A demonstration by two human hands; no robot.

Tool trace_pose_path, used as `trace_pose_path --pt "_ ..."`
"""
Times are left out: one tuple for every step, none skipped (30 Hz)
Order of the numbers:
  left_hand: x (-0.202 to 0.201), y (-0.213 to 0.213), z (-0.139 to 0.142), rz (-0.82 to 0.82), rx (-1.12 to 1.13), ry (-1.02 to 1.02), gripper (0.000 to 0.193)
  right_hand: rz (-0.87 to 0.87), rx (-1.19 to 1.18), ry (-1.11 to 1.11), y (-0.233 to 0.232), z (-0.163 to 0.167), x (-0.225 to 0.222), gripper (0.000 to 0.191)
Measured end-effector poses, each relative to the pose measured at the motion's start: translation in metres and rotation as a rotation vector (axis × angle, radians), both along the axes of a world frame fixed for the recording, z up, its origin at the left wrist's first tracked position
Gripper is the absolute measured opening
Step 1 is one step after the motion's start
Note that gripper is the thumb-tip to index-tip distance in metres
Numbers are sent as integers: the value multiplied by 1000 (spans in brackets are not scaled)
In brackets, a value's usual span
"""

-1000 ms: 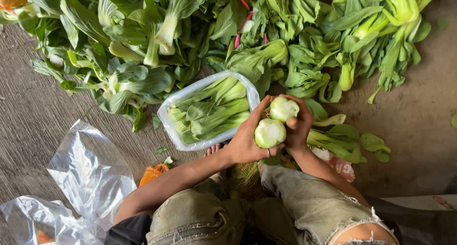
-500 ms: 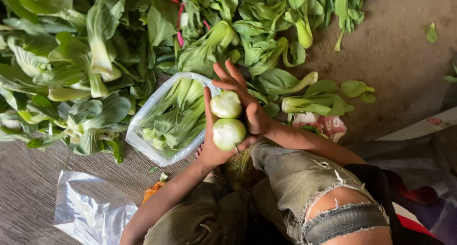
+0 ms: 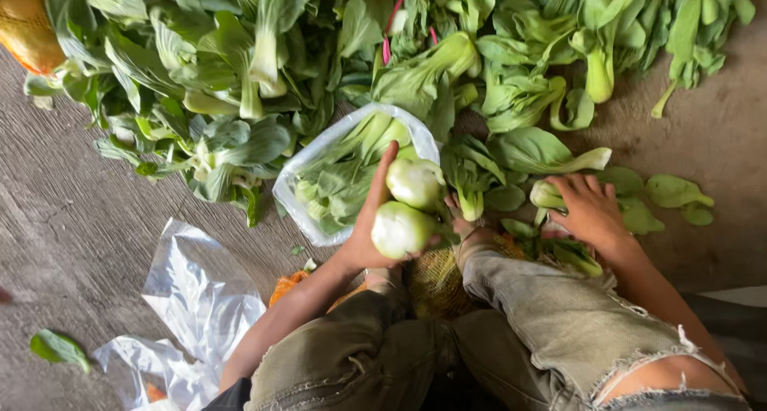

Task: The person sits on the floor of a produce area surrounded by piles of leafy green vegetables. They pick up bok choy stalks, gather them into bunches, and pack the bunches into clear plastic bags and trays, pressing the vegetables down to fit and setting filled bags aside.

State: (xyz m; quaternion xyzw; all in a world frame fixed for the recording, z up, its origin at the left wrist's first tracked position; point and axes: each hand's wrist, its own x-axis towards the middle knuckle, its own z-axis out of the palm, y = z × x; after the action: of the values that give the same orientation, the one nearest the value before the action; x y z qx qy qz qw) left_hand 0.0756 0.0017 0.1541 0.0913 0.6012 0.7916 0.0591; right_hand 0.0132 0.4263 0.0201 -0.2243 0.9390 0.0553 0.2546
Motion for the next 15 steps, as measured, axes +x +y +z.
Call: trace_pose_path --pt "-1 -1 -1 -17 -54 6 132 -20 11 32 3 0 1 82" --pt "-2 0 -3 -34 -105 9 131 -41 26 60 1 3 2 85" --pt "-2 1 -5 -53 -158 13 130 -30 102 4 -2 8 1 79" --pt "-1 4 -6 -73 -153 -1 127 -22 177 -51 -7 15 -3 73" --pt "0 5 -8 -92 -155 -18 124 -13 243 -107 -13 24 -9 68" --pt "1 8 -9 -112 -158 -35 120 -168 30 -167 -18 35 -17 71" --pt "3 10 -11 -110 -133 -28 119 -321 -185 -228 -21 48 -24 76" --pt "4 12 -12 -110 -110 -26 118 -473 -403 -290 -26 61 -30 82" --pt "5 14 -13 -114 -80 -25 116 -463 -701 -295 -34 71 -33 80" --pt "4 15 -13 -157 -45 -80 117 -445 -993 -291 -46 79 -36 79" --pt "4 17 -14 -197 -7 -132 117 -415 -1279 -279 -59 85 -39 78" --pt "2 18 -14 -234 27 -178 118 -358 -1292 -170 -80 85 -40 77" --pt "0 20 -15 -249 -1 -92 119 -299 -1304 -62 -99 86 -41 76" --pt "-2 21 -16 -262 -33 -8 120 -345 -1420 -188 -116 88 -41 74" --pt "-3 22 -16 -272 -69 75 121 -387 -1535 -321 -132 90 -41 73"
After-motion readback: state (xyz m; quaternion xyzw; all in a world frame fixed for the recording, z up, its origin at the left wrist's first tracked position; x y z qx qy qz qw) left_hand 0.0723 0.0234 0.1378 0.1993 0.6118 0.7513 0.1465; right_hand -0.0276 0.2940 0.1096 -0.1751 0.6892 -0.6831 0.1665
